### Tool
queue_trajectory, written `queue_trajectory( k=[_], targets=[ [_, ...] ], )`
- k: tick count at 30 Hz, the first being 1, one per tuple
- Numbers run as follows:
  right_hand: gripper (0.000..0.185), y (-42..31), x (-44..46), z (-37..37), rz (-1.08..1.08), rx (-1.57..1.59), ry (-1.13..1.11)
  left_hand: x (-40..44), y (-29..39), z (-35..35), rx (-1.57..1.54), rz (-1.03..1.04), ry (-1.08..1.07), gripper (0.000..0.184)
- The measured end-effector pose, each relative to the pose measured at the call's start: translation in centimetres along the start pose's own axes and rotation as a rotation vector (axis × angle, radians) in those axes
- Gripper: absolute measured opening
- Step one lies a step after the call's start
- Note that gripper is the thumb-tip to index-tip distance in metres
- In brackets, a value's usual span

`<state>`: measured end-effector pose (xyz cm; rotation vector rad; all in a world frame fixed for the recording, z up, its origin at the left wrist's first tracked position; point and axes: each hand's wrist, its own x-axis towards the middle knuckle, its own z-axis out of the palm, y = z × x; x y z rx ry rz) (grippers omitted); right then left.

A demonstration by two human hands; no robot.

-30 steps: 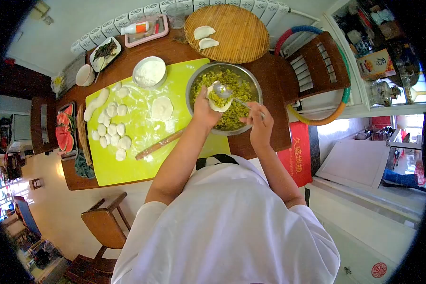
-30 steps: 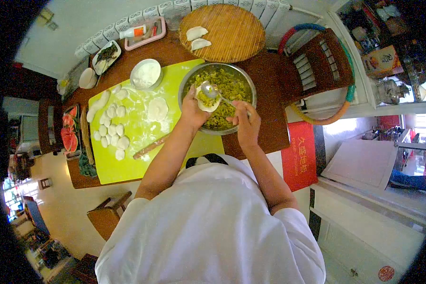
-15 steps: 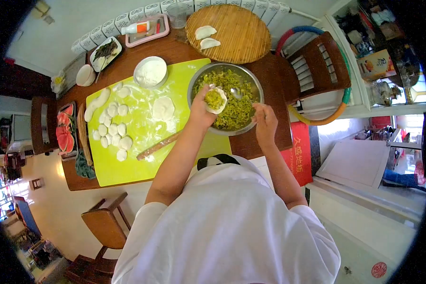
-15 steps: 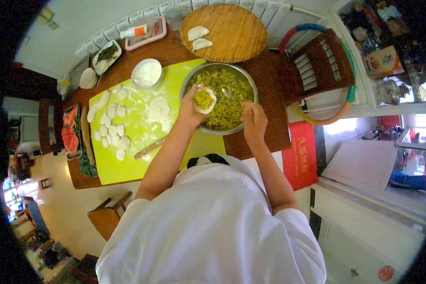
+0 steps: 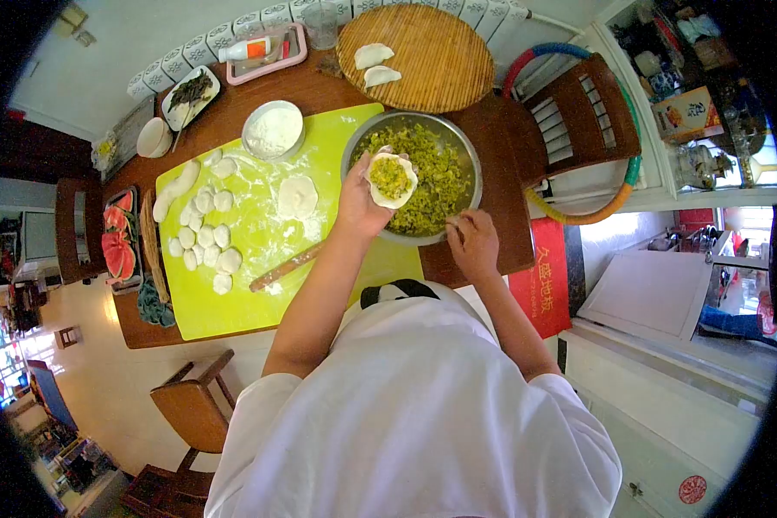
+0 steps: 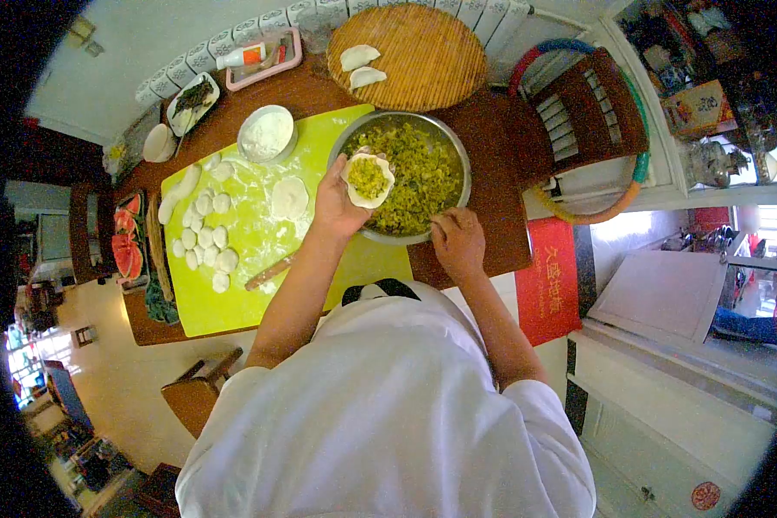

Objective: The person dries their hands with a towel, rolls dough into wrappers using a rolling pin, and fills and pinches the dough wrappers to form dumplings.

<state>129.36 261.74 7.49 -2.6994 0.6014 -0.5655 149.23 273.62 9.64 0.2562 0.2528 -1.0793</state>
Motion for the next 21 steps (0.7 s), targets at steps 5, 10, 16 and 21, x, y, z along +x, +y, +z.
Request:
queue_trajectory(
  k=[5,10,16,21],
  targets=[
    [0.020,-3.6,2.9,-2.5,-0.158,0.169,0.194,-0.6,-0.7,0.5,0.049,-0.030,0.013,0.040],
    [0.020,-5.0,5.4,-2.6,-0.401,0.202,0.209,-1.5,-1.6,1.4,0.065,-0.070,0.052,0.039],
    [0.021,-5.7,6.2,-2.8,-0.551,0.128,0.244,-2.1,-1.6,1.2,0.041,-0.044,0.003,0.037],
    [0.022,-5.9,5.9,-2.8,-0.555,0.096,0.219,-2.1,-1.6,1.1,0.038,-0.016,-0.002,0.037]
  ],
)
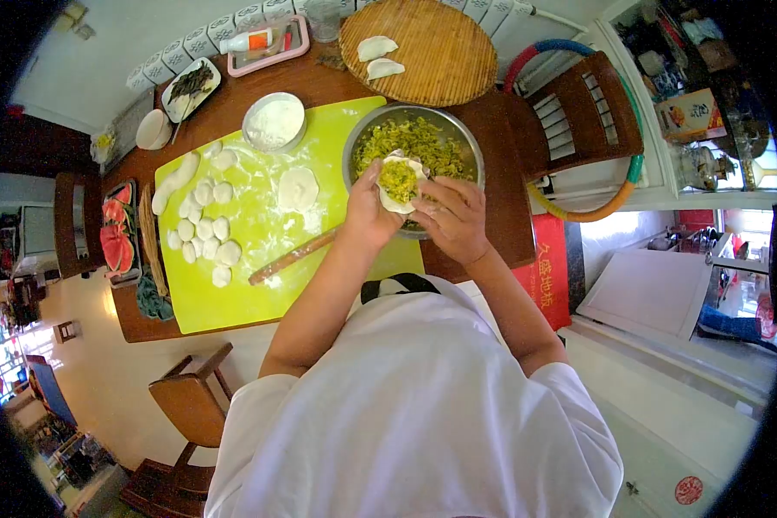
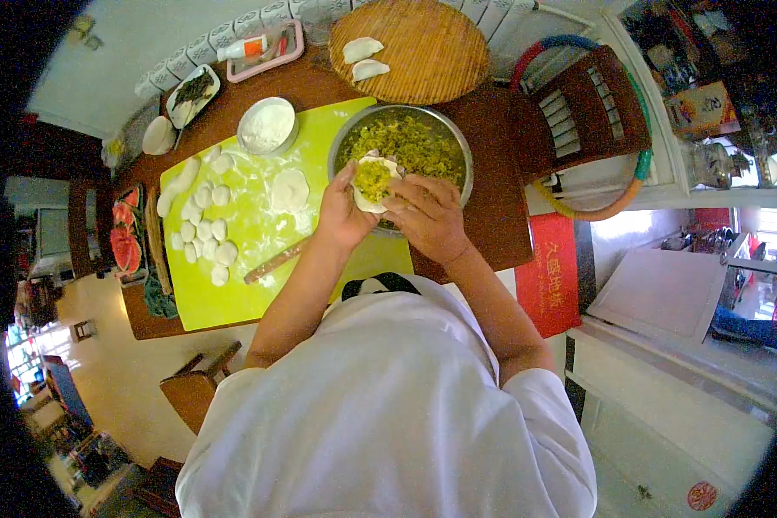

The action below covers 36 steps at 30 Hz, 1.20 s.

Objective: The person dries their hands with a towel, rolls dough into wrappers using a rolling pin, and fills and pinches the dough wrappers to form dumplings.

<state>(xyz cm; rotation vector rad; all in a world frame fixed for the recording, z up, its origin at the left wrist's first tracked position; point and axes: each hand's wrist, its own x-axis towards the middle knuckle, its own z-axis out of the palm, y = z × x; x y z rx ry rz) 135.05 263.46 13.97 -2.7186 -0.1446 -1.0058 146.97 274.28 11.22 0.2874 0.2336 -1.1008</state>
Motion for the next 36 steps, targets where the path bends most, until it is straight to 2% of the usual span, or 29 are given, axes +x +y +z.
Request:
queue_trajectory(
  k=[2,6,9,12,14,15,17,21,23,24,26,29,36],
  targets=[
    [0.016,0.1,-0.2,0.1,0.013,-0.024,0.076,0.1,0.0,-0.3,0.007,-0.023,0.046,0.038],
    [0.014,0.7,0.1,-0.3,-0.063,0.023,0.055,0.0,-0.3,-0.3,-0.020,-0.038,0.084,0.038],
    [0.013,0.9,0.4,-0.2,-0.104,0.045,0.014,0.0,-0.3,-1.3,0.010,-0.139,-0.042,0.036],
    [0.009,0.8,0.8,-0.1,-0.100,0.085,-0.067,-0.2,-0.5,-1.1,0.087,-0.165,0.080,0.032],
    [0.008,0.5,1.2,0.0,0.114,0.113,-0.047,-0.4,-0.9,-0.5,0.205,-0.104,0.137,0.029],
    [0.008,0.3,1.5,0.0,0.114,0.115,-0.048,-0.6,-0.8,-0.3,0.204,-0.104,0.139,0.029],
    [0.010,0.1,1.9,-0.1,0.276,0.201,0.006,-1.0,-0.8,0.0,0.341,-0.052,0.106,0.028],
    [0.012,0.1,2.0,0.1,0.292,0.210,0.042,-1.7,-0.6,0.3,0.303,-0.065,0.026,0.031],
    [0.011,-0.1,2.2,-0.1,0.306,0.172,0.075,-2.1,-0.5,0.4,0.422,-0.033,-0.185,0.039],
    [0.011,-0.1,2.2,-0.2,0.306,0.172,0.074,-2.2,-0.6,0.4,0.422,-0.032,-0.185,0.039],
    [0.011,-0.2,2.2,-0.3,0.394,0.217,0.072,-2.2,-0.7,0.4,0.806,0.127,-0.175,0.048],
    [0.012,0.0,2.1,0.0,0.381,0.215,0.090,-2.5,-0.7,0.5,0.831,0.097,-0.088,0.050],
    [0.017,-0.1,2.2,-0.1,0.369,0.233,0.120,-2.2,-1.0,-1.4,0.855,0.134,-0.074,0.047]
  ],
)
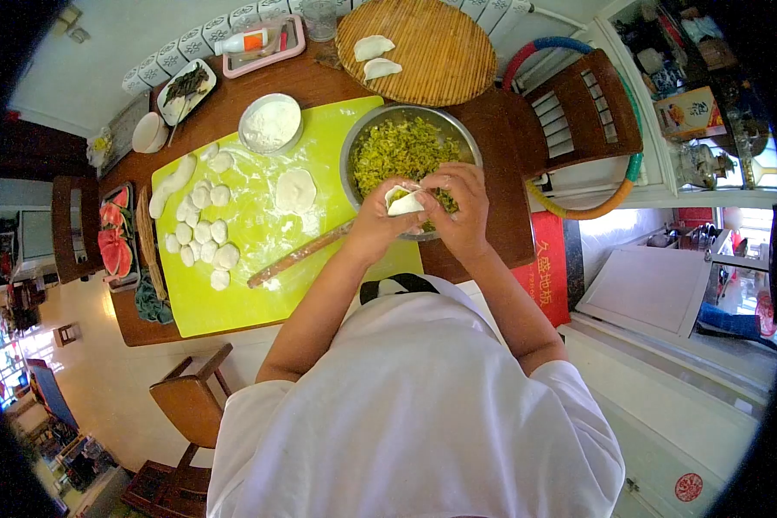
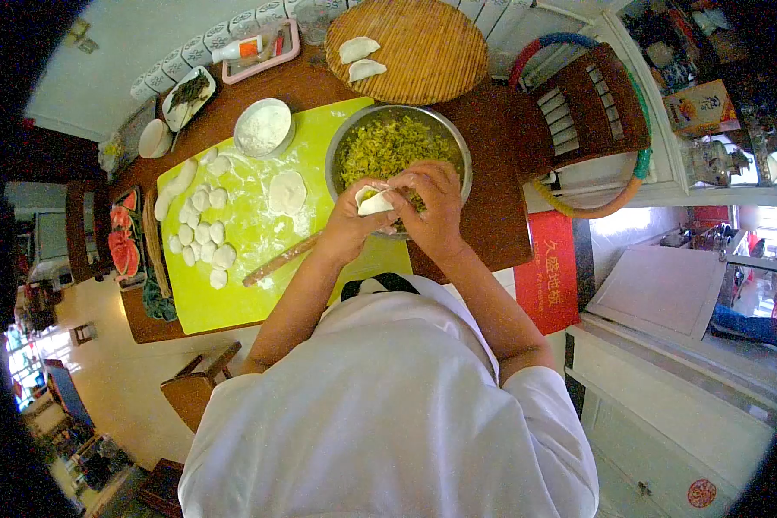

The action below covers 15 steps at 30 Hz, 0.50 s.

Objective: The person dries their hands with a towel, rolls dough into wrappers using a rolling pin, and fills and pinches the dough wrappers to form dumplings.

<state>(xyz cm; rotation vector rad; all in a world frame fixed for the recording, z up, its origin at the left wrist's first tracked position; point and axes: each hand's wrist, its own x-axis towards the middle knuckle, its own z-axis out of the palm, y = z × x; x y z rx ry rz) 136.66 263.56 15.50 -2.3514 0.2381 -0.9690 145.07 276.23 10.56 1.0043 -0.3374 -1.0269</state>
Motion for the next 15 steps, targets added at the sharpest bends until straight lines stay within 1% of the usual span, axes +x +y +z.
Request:
queue_trajectory(
  k=[3,5,6,8,9,11,12,14,15],
  targets=[
    [0.020,-0.5,0.2,-0.2,0.043,0.031,-0.012,-0.1,0.2,-0.1,0.002,0.026,-0.063,0.046],
    [0.025,-0.7,0.4,-0.3,0.109,0.140,-0.048,-0.5,1.1,0.6,0.048,0.020,-0.011,0.057],
    [0.025,-0.7,0.4,-0.4,0.110,0.140,-0.048,-0.6,1.6,0.8,0.048,0.019,-0.012,0.057],
    [0.028,-0.4,0.5,-0.8,0.054,0.100,-0.142,-0.7,2.4,1.0,0.136,0.097,-0.057,0.072],
    [0.028,-0.4,0.6,-0.8,0.055,0.099,-0.142,-0.7,2.4,0.9,0.136,0.096,-0.058,0.072],
    [0.029,-0.2,0.6,-0.8,-0.040,0.098,-0.167,-0.7,2.2,0.7,0.102,0.090,-0.095,0.081],
    [0.029,-0.1,0.6,-0.7,-0.040,0.098,-0.167,-0.7,2.3,0.7,0.102,0.090,-0.095,0.081],
    [0.021,0.0,0.4,-0.7,-0.087,0.094,-0.164,-0.8,2.6,0.9,0.086,0.032,-0.106,0.081],
    [0.021,0.0,0.4,-0.6,-0.088,0.094,-0.164,-0.8,2.5,0.9,0.087,0.032,-0.106,0.081]
  ],
)
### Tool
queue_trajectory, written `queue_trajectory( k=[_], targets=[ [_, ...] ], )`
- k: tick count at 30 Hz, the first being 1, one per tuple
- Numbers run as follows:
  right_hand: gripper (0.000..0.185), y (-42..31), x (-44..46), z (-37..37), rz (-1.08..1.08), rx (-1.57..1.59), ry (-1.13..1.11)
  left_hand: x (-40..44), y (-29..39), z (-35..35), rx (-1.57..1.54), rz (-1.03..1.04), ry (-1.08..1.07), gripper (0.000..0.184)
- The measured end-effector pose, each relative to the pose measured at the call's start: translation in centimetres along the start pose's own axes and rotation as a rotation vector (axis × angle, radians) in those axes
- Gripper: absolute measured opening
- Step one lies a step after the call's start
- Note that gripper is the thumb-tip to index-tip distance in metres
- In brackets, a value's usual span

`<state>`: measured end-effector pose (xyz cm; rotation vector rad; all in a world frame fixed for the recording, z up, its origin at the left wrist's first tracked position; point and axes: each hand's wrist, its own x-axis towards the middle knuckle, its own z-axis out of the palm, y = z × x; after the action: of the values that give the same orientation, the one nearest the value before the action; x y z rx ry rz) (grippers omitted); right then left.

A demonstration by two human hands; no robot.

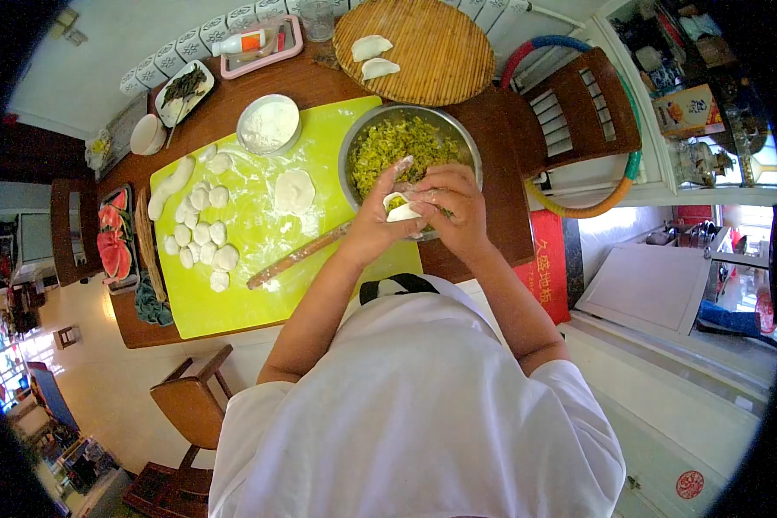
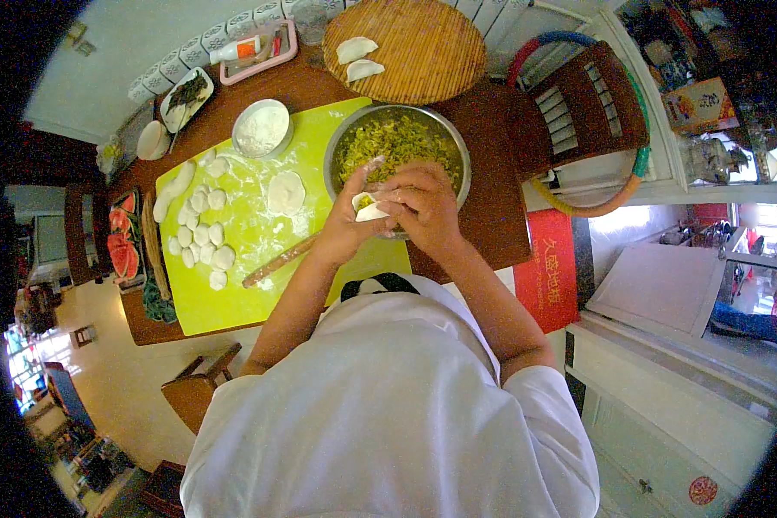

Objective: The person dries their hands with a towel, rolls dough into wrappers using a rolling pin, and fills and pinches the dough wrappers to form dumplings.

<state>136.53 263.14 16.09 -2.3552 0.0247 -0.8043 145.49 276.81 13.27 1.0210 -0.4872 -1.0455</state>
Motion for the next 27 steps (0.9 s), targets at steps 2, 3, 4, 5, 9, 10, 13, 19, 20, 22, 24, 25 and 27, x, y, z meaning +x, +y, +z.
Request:
queue_trajectory(
  k=[2,3,4,5,9,10,13,19,20,22,24,25,27],
  targets=[
    [0.015,-0.2,-0.1,0.2,0.022,-0.015,0.019,0.0,-0.1,0.1,-0.040,-0.008,-0.004,0.079],
    [0.015,-0.3,-0.2,0.3,0.022,-0.016,0.019,0.0,0.0,0.2,-0.040,-0.008,-0.005,0.079],
    [0.015,-0.4,-0.2,0.3,0.022,-0.019,0.043,-0.1,0.3,0.5,-0.003,0.009,0.015,0.074],
    [0.016,-0.4,-0.3,0.4,0.021,-0.022,0.067,-0.1,0.5,0.6,0.033,0.025,0.035,0.070],
    [0.022,-0.4,-0.2,0.0,-0.088,-0.086,0.056,0.4,-1.5,-0.3,0.247,0.129,0.051,0.058],
    [0.027,-1.2,0.3,-0.3,-0.067,-0.105,0.079,0.3,-1.5,-0.2,0.205,0.118,0.094,0.055],
    [0.032,-1.6,0.3,-0.7,-0.018,-0.120,0.159,0.2,-0.8,0.3,0.063,0.055,0.156,0.051],
    [0.031,-0.8,-0.3,-1.1,-0.062,-0.141,0.171,0.2,-0.9,0.1,-0.203,0.009,0.157,0.050],
    [0.031,-0.8,-0.3,-1.1,-0.069,-0.134,0.143,0.2,-0.9,0.0,-0.249,0.004,0.141,0.050],
    [0.029,-0.8,-0.5,-0.7,-0.074,-0.146,0.130,0.2,-0.7,0.1,-0.249,0.008,0.118,0.051],
    [0.027,-0.7,-0.6,-0.6,-0.078,-0.158,0.118,0.2,-0.8,0.1,-0.248,0.011,0.096,0.051],
    [0.035,-0.5,-0.6,-0.6,-0.101,-0.146,0.110,0.2,-0.9,0.0,-0.257,0.016,0.094,0.052],
    [0.043,-0.6,-0.7,-0.6,-0.125,-0.133,0.102,0.1,-0.9,0.0,-0.266,0.022,0.092,0.053]
  ],
)
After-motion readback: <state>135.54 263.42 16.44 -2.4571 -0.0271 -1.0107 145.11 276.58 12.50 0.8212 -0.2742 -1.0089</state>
